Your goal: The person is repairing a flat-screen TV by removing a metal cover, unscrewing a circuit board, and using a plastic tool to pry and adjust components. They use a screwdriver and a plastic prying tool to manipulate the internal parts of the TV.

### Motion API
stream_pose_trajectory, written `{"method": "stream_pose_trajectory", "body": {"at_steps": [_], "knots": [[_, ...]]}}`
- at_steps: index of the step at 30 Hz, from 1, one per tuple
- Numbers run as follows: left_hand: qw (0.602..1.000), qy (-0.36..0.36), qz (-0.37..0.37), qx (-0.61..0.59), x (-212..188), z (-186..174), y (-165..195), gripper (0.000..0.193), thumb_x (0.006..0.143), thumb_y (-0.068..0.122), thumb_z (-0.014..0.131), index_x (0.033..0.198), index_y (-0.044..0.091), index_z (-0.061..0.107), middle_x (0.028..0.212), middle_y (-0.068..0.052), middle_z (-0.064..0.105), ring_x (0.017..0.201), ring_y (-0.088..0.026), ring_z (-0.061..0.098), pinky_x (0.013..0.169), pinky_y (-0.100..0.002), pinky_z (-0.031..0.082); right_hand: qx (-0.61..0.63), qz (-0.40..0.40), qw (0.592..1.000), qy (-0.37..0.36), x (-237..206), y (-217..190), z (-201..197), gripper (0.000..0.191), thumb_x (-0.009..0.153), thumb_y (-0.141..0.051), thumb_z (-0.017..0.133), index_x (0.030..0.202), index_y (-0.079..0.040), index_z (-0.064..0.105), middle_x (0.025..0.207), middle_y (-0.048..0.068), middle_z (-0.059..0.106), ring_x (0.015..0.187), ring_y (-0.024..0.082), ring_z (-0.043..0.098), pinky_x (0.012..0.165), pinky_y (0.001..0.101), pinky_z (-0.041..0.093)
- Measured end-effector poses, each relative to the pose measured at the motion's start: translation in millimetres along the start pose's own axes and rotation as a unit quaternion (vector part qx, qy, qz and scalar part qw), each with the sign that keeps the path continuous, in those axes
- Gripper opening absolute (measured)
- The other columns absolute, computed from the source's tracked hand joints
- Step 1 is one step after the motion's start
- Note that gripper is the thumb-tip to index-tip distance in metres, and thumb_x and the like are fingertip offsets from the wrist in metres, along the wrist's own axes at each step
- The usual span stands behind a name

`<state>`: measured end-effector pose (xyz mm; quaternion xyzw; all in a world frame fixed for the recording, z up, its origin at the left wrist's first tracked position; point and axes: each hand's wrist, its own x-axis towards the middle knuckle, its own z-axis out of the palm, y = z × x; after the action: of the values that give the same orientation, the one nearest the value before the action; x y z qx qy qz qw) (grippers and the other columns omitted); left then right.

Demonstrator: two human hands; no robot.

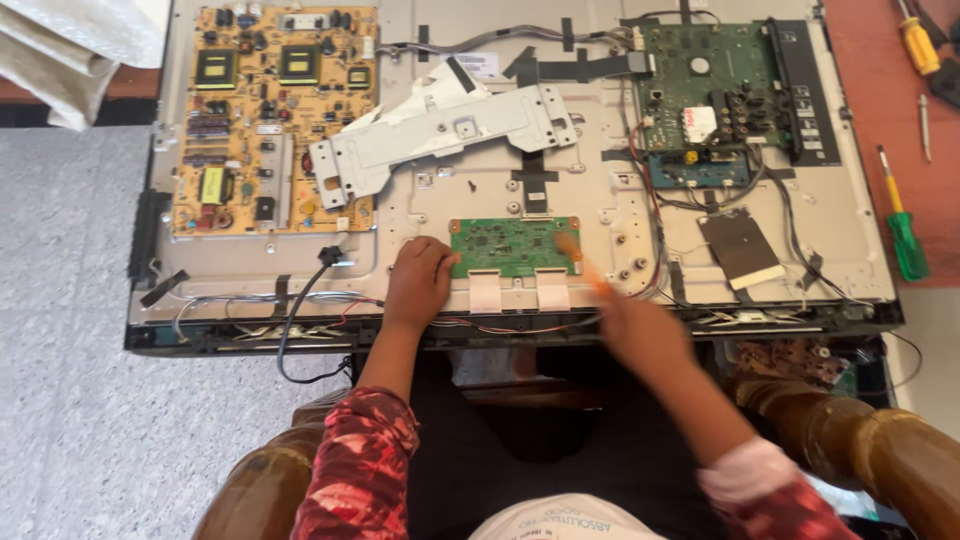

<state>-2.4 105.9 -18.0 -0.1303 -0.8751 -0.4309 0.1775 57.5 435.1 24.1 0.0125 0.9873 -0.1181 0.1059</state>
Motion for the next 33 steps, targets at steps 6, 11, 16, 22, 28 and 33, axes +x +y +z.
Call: {"method": "stream_pose_trajectory", "body": {"at_steps": [6,11,16,22,28,33], "knots": [[1.0,0.008,0.004,0.007,1.0,-2.0,2.9,0.004,0.09,0.005,0.069,0.089,0.002,0.067,0.094,-0.015,0.064,0.093,-0.039,0.059,0.082,-0.048,0.049,0.035,-0.034,0.997,0.058,-1.2,25.5,1.3,0.032,0.099,-0.03,0.057,0.122,-0.011,0.069,0.076,0.02,0.071,0.074,0.042,0.07,0.067,0.0541,0.055],[1.0,0.011,-0.008,-0.001,1.1,-0.3,1.4,0.004,0.09,0.003,0.068,0.091,0.002,0.065,0.095,-0.015,0.063,0.094,-0.039,0.06,0.082,-0.048,0.049,0.037,-0.062,0.994,0.086,7.6,13.9,9.6,0.038,0.1,-0.028,0.057,0.129,-0.006,0.066,0.073,0.021,0.069,0.07,0.041,0.069,0.064,0.0529,0.055],[0.999,0.023,-0.014,-0.02,-0.6,1.4,-3.3,0.004,0.09,0.001,0.065,0.094,0.001,0.064,0.098,-0.015,0.064,0.098,-0.039,0.061,0.085,-0.048,0.05,-0.032,-0.109,0.993,0.029,-0.8,9.0,0.9,0.037,0.096,-0.032,0.058,0.13,-0.018,0.067,0.07,0.018,0.07,0.064,0.039,0.07,0.058,0.0531,0.054],[0.999,0.032,-0.024,-0.03,1.4,0.8,0.2,0.004,0.092,0.002,0.065,0.096,0.001,0.064,0.1,-0.016,0.064,0.099,-0.039,0.062,0.085,-0.047,0.051,-0.04,-0.19,0.981,-0.007,12.2,-48.6,12.1,0.034,0.1,-0.036,0.056,0.127,-0.018,0.065,0.073,0.015,0.07,0.068,0.039,0.069,0.058,0.0552,0.053],[0.999,0.03,-0.005,-0.02,1.7,-1.0,3.4,0.005,0.093,0.005,0.067,0.094,0.001,0.064,0.096,-0.016,0.064,0.094,-0.039,0.061,0.082,-0.048,0.05,-0.027,-0.18,0.983,-0.034,14.1,-41.6,-2.7,0.034,0.098,-0.035,0.057,0.124,-0.018,0.068,0.079,0.017,0.072,0.072,0.04,0.071,0.063,0.0549,0.054],[1.0,0.022,-0.001,-0.017,0.4,-0.2,2.9,0.006,0.093,0.006,0.068,0.094,0.001,0.064,0.096,-0.016,0.064,0.093,-0.039,0.06,0.082,-0.048,0.05,-0.036,-0.074,0.996,-0.034,-2.6,31.5,-44.6,0.037,0.096,-0.035,0.058,0.128,-0.021,0.068,0.08,0.016,0.073,0.075,0.04,0.071,0.066,0.0537,0.056]]}}
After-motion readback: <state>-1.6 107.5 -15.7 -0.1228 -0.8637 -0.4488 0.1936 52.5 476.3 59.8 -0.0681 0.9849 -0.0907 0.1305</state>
